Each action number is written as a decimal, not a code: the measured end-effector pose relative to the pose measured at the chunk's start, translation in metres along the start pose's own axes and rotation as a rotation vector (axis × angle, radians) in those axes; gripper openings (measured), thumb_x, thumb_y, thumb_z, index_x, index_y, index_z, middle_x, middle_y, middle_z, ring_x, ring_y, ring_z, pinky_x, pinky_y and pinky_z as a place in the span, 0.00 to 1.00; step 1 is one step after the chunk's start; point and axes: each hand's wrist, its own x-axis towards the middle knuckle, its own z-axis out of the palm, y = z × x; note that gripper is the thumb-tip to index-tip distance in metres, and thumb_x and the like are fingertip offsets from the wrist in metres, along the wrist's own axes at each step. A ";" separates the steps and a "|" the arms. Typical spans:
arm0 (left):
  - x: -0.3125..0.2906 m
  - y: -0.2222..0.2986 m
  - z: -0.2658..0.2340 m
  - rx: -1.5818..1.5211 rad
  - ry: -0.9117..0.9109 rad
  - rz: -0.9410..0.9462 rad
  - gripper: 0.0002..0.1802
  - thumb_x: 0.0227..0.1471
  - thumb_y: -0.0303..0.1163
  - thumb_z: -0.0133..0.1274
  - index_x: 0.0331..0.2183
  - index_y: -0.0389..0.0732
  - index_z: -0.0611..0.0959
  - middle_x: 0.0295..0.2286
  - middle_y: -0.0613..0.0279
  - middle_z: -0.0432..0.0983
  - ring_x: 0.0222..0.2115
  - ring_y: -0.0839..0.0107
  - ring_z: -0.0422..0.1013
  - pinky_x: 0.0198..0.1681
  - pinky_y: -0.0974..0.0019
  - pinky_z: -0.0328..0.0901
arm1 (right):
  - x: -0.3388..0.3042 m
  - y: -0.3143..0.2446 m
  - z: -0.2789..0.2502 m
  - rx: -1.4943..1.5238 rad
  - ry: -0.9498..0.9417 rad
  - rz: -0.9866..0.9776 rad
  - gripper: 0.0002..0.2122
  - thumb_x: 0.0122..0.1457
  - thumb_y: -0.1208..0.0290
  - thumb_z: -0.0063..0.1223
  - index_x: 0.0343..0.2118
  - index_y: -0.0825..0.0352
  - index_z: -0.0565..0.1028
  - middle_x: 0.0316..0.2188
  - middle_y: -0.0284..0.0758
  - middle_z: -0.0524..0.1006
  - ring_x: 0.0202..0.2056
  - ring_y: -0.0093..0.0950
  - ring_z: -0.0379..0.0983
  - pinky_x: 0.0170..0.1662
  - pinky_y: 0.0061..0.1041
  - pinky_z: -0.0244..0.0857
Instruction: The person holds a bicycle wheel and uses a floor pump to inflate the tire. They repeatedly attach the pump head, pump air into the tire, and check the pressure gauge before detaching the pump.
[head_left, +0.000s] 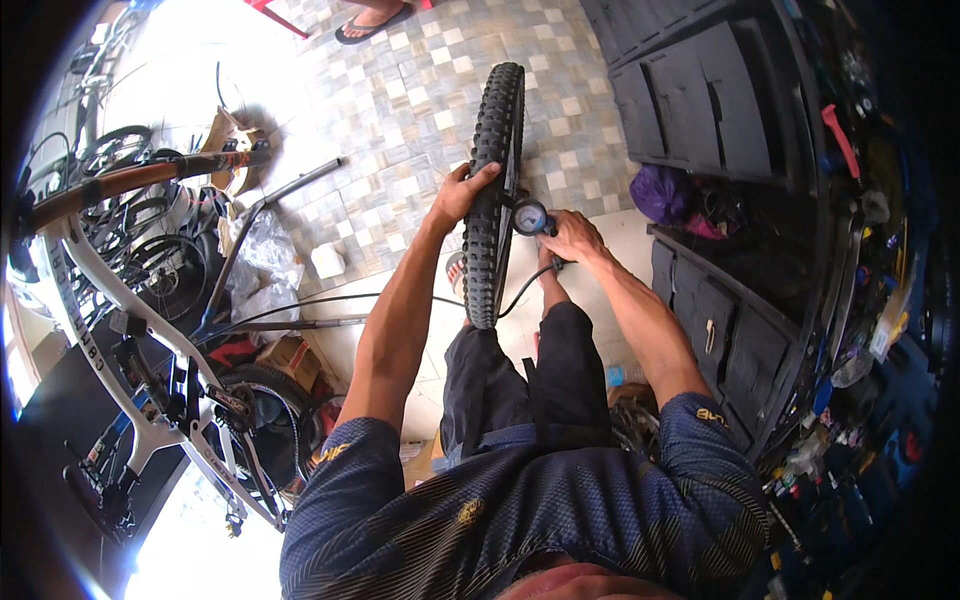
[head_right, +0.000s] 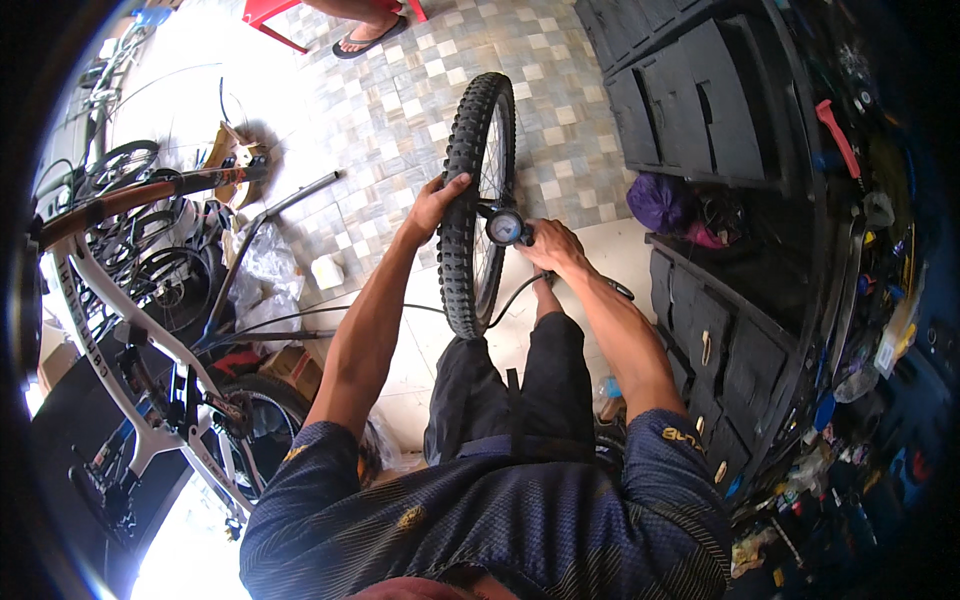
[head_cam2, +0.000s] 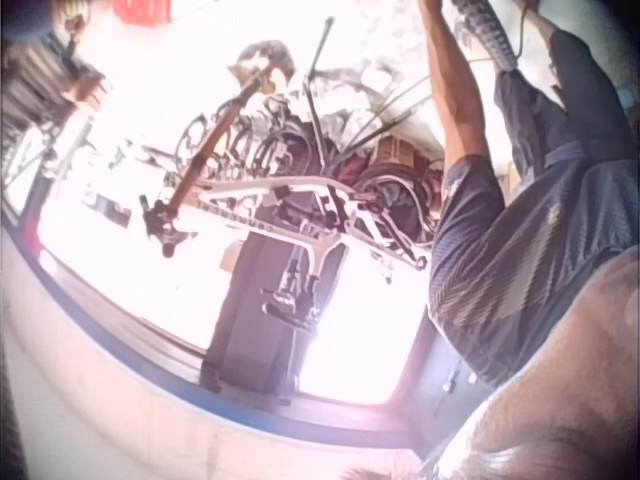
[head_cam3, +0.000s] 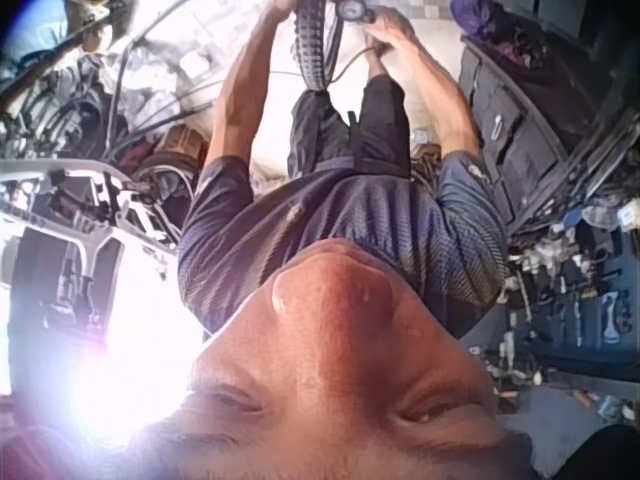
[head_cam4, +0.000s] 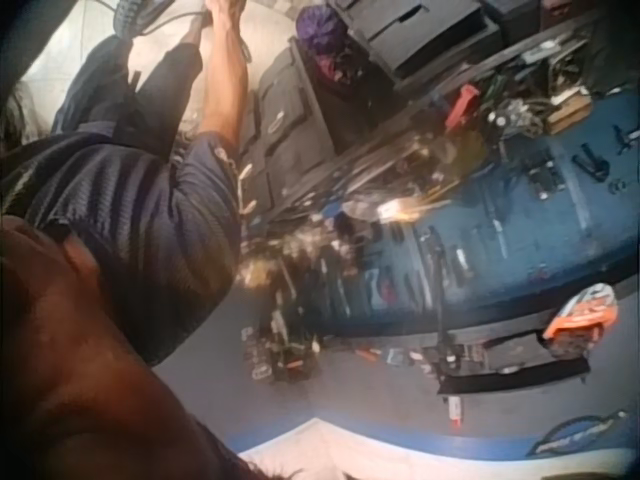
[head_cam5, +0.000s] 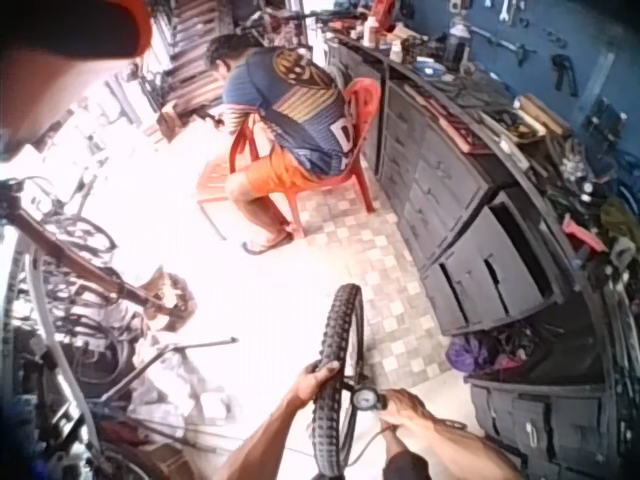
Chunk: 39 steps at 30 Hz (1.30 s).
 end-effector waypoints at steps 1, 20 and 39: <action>-0.003 0.007 -0.005 0.110 0.066 0.023 0.60 0.41 0.69 0.66 0.52 0.18 0.72 0.40 0.35 0.79 0.42 0.55 0.77 0.47 0.58 0.71 | 0.000 -0.005 0.001 0.004 0.003 0.015 0.19 0.53 0.54 0.62 0.43 0.62 0.81 0.37 0.46 0.83 0.43 0.48 0.80 0.49 0.43 0.73; -0.078 0.012 0.016 0.659 0.340 0.080 0.33 0.38 0.44 0.66 0.38 0.32 0.70 0.37 0.41 0.73 0.41 0.44 0.72 0.44 0.46 0.68 | 0.003 -0.025 -0.004 -0.031 -0.087 0.063 0.19 0.55 0.52 0.60 0.41 0.62 0.83 0.39 0.46 0.83 0.44 0.47 0.80 0.48 0.43 0.74; -0.074 0.015 0.020 0.665 0.288 0.075 0.33 0.38 0.46 0.65 0.37 0.32 0.69 0.35 0.38 0.75 0.36 0.41 0.75 0.41 0.46 0.69 | 0.006 -0.008 -0.003 -0.036 -0.042 0.050 0.16 0.56 0.55 0.59 0.39 0.64 0.82 0.26 0.41 0.84 0.35 0.43 0.82 0.45 0.40 0.74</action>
